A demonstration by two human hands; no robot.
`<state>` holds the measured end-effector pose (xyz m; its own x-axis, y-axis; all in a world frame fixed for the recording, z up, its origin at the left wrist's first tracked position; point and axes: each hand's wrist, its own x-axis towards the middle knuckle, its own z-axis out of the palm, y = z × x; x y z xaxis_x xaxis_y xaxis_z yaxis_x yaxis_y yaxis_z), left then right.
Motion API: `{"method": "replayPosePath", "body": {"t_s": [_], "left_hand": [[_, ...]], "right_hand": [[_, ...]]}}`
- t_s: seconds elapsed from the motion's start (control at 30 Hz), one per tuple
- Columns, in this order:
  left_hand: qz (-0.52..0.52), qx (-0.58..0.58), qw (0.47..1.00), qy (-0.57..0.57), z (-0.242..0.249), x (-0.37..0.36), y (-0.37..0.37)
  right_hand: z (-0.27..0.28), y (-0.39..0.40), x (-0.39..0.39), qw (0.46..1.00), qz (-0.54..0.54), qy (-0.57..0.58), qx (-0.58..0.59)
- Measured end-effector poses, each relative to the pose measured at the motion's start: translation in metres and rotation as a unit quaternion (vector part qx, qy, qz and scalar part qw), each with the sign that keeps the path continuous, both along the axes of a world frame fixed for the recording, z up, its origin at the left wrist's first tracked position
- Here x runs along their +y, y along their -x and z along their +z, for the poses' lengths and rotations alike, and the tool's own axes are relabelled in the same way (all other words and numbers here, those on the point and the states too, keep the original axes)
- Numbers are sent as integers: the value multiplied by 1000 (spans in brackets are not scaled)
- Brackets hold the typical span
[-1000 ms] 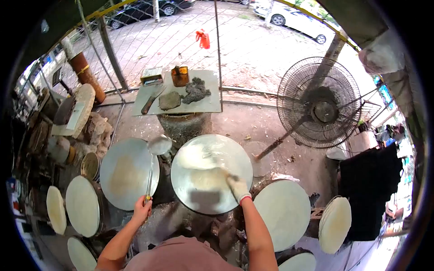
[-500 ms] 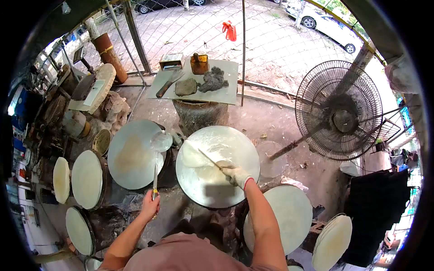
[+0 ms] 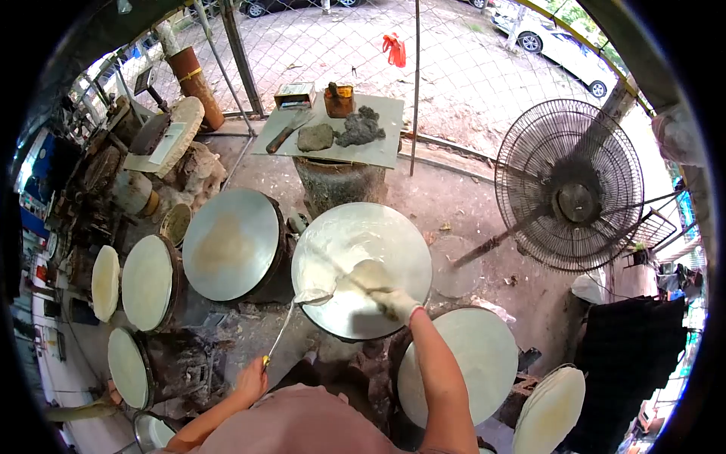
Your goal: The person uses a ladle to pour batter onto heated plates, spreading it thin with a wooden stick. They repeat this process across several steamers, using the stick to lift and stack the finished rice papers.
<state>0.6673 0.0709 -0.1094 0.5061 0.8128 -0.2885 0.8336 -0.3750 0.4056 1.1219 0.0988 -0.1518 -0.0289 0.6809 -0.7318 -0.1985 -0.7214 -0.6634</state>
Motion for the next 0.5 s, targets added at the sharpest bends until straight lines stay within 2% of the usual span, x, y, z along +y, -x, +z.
{"method": "replayPosePath", "body": {"t_s": [0.03, 0.07, 0.13, 0.17, 0.2, 0.27, 0.3, 0.33, 0.4, 0.47, 0.5], "left_hand": [[2, 7, 1000, -2, -2, -4, 1], [5, 14, 1000, -3, -3, -9, 1], [6, 28, 1000, -5, 9, -14, -5], [3, 43, 999, -3, 14, -15, -8], [5, 45, 999, -4, 14, -17, -9], [11, 24, 1000, -14, 12, -22, -11], [10, 25, 1000, -14, 12, -23, -12], [8, 23, 1000, -12, 12, -22, -12], [1, 20, 1000, -11, 14, -21, -10], [-13, 3, 1000, -23, 15, -18, -8], [-17, 1, 1000, -25, 15, -14, -6]], "right_hand": [[18, 6, 0, 998, 60, 17, 9], [8, 4, -7, 998, 62, 17, 10], [-7, -5, -17, 993, 78, -75, -47], [-5, -11, -22, 996, 19, -44, -81], [-1, -13, -24, 996, 21, -45, -79], [4, -15, -28, 972, -218, -50, -67], [8, -4, -24, 981, -164, 1, -107], [6, 1, -27, 980, -166, 2, -105], [2, 10, -36, 999, 32, -25, -14], [8, 11, -51, 1000, 24, -17, -1], [13, 13, -61, 997, -52, -48, -33]]}}
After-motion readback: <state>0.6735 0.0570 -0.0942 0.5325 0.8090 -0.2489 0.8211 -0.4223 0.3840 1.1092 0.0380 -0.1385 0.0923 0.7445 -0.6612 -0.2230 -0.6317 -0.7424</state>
